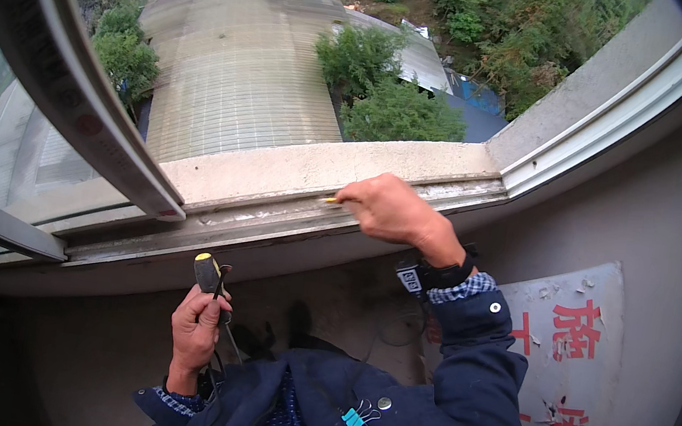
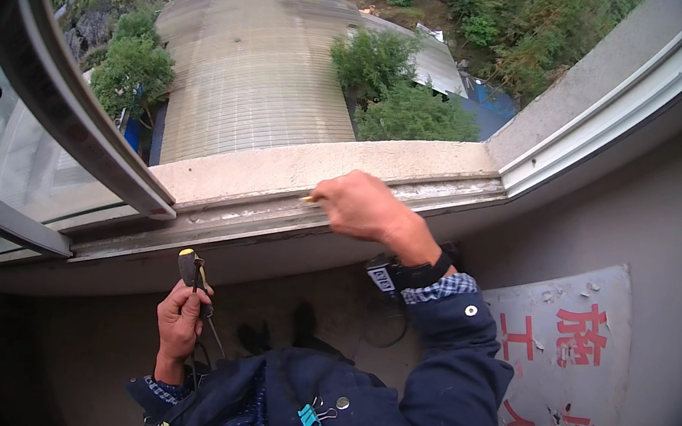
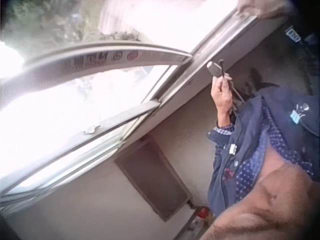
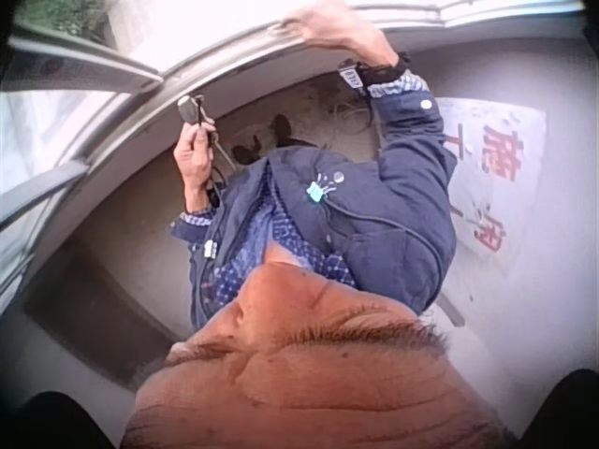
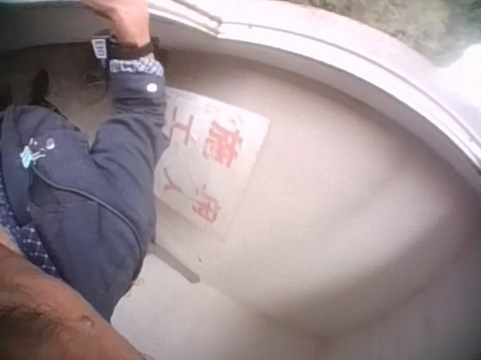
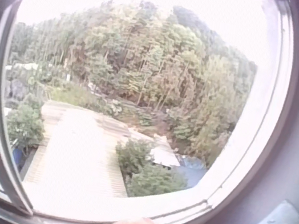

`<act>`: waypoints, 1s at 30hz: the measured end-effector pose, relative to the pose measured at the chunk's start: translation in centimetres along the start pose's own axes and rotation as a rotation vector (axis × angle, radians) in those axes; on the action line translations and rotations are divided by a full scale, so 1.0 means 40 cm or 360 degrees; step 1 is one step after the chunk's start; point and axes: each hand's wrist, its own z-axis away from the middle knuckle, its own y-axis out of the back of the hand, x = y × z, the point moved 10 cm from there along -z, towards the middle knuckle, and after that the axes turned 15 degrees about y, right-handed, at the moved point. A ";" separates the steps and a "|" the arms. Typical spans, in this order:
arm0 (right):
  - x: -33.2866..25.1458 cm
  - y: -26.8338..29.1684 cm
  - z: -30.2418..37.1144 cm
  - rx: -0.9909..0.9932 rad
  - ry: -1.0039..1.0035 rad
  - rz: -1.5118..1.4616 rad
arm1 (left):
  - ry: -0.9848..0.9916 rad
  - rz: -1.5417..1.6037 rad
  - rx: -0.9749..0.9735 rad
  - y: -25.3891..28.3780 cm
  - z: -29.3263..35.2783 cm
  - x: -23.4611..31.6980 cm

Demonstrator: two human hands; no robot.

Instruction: The person scrapes and brushes the window frame and sill to remove debris and residue. They use a small scraper and a brush, alternating between scraping and brushing along the frame edges and corners.

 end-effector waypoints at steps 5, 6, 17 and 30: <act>-0.012 -0.082 -0.059 0.0084 0.0230 -0.0254 | -0.0055 -0.0078 0.0049 -0.072 -0.031 0.055; 0.017 -0.099 -0.042 -0.0045 0.0169 -0.0278 | -0.0061 -0.0091 0.0061 -0.085 -0.033 0.062; 0.115 0.027 0.085 0.0244 0.0260 -0.0328 | -0.0051 -0.0086 0.0011 -0.216 -0.079 0.082; 0.122 0.084 0.067 0.0295 0.0169 -0.0466 | -0.0033 -0.0063 -0.0089 -0.180 -0.184 0.078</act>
